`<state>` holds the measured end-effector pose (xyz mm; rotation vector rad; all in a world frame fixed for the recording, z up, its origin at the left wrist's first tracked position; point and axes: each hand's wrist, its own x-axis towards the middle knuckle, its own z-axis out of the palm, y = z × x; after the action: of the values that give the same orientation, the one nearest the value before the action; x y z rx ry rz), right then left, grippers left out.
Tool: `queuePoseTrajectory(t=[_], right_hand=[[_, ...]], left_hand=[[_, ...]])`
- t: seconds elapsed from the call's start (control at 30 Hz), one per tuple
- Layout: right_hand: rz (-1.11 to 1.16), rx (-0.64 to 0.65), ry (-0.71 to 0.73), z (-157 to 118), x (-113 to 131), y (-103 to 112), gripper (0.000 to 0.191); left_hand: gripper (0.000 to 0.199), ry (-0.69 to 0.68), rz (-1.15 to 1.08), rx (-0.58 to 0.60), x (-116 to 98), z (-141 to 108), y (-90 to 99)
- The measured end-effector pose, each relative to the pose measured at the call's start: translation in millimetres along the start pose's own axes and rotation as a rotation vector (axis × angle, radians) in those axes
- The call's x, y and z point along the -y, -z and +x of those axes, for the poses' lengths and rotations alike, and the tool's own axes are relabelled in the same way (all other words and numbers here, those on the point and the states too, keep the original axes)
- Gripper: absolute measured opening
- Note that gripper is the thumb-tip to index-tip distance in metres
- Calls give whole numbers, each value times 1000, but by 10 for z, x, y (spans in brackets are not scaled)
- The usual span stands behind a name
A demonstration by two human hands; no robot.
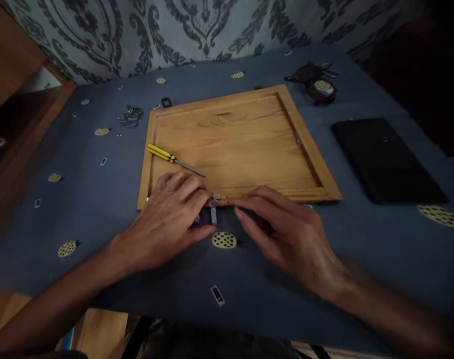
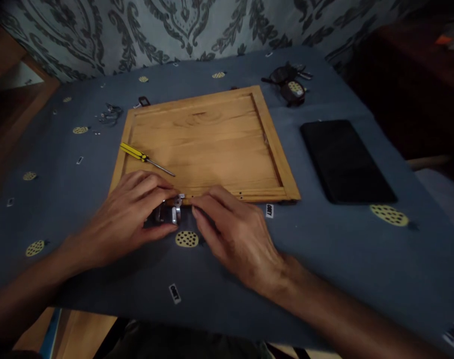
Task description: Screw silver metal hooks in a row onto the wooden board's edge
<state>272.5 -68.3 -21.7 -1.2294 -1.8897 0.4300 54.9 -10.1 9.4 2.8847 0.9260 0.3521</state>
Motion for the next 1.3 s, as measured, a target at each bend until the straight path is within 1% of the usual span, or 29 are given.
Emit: queuePoseTrajectory(t=[0.07, 0.17, 0.33, 0.47, 0.6, 0.83, 1.1, 1.3], right_hand=[[-92, 12, 90, -31, -23, 9, 27], [-168, 64, 140, -64, -60, -21, 28], [-252, 120, 131, -87, -84, -67, 34], [-312, 156, 172, -64, -68, -39, 37], [-363, 154, 204, -46, -56, -33, 40], [-425, 157, 205, -55, -56, -55, 41], [-427, 171, 187, -51, -61, -45, 41], [-434, 159, 214, -56, -67, -61, 41]], left_hand=[[30, 7, -3, 6, 6, -3, 2], [30, 11, -10, 13, 12, -2, 3], [32, 14, -12, 29, 7, -1, 0], [31, 29, -8, 47, -6, -1, 12], [31, 23, -23, 37, -11, 5, 19], [29, 28, -28, 38, -27, 4, 24], [28, 28, -44, 30, -19, 3, 28], [28, 31, -25, 36, -22, -3, 25]])
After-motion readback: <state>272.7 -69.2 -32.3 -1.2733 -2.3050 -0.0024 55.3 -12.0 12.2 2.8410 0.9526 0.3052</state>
